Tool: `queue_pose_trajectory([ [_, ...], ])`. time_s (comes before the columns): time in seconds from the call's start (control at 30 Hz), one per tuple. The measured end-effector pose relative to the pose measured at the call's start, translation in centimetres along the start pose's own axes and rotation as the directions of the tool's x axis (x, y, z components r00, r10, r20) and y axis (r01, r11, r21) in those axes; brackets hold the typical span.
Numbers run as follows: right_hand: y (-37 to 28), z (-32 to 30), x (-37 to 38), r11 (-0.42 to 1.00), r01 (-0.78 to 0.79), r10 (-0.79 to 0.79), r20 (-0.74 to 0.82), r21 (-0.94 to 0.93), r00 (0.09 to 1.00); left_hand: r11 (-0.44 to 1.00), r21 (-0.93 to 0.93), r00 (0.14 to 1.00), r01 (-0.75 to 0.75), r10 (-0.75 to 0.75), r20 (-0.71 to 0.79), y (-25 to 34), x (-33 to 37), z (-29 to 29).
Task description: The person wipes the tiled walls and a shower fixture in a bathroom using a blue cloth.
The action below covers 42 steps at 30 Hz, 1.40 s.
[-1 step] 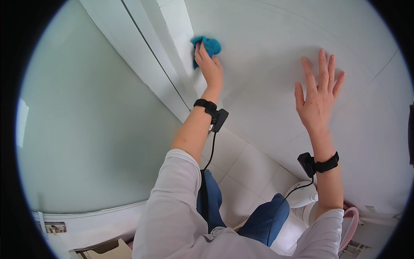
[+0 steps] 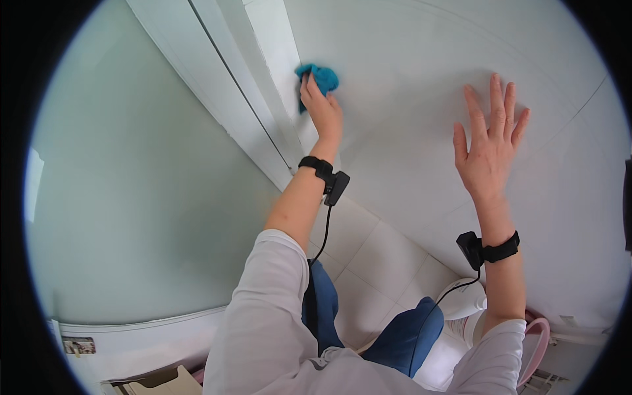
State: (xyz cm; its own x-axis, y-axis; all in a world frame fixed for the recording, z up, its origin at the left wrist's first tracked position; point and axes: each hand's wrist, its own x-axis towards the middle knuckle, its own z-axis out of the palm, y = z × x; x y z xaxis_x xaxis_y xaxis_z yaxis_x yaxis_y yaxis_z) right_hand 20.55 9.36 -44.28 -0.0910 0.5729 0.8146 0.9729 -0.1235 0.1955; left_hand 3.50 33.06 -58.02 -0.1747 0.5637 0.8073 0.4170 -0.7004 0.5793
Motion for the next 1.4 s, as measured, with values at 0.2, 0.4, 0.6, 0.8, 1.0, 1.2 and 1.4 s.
queue_pose_trajectory([
  [0.2, 0.7, 2.2, -1.6, 0.995, 0.018, -0.030, -0.129, -0.099, 0.991, 0.881, 0.063, 0.832, 0.470, -0.465, 0.301, -3.2, -6.0, -2.6],
  [0.4, 1.7, 3.0, -2.4, 0.992, -0.008, -0.010, -0.144, -0.126, 0.990, 0.893, -0.033, 0.892, -0.450, 0.447, -0.068, 2.4, 5.3, -7.0],
  [0.6, 1.9, 3.5, -2.0, 0.981, -0.014, -0.028, -0.208, -0.196, 0.978, 0.333, 0.609, 0.628, -0.720, 0.687, 0.366, 3.2, 15.8, -9.6],
  [0.8, 2.2, 4.0, -2.2, 0.977, 0.020, -0.070, -0.230, -0.214, 0.971, 0.135, 0.632, 0.615, -0.763, 0.451, 0.646, -3.2, 4.0, -8.8],
  [1.0, 1.9, 4.6, -2.2, 0.971, 0.051, -0.107, -0.236, -0.235, 0.966, 0.118, 0.456, 0.471, -0.882, 0.211, 0.857, -9.0, -6.9, -8.3],
  [1.2, 2.6, 4.5, -1.9, 0.958, 0.122, -0.198, -0.287, -0.261, 0.937, 0.210, 0.300, 0.311, -0.931, 0.018, 0.950, -14.1, -16.0, -7.8],
  [1.4, 2.0, 4.7, -1.8, 0.965, 0.104, -0.178, -0.314, -0.240, 0.933, 0.787, 0.400, 0.308, -0.470, -0.279, 0.910, -19.2, -20.8, -10.7],
])
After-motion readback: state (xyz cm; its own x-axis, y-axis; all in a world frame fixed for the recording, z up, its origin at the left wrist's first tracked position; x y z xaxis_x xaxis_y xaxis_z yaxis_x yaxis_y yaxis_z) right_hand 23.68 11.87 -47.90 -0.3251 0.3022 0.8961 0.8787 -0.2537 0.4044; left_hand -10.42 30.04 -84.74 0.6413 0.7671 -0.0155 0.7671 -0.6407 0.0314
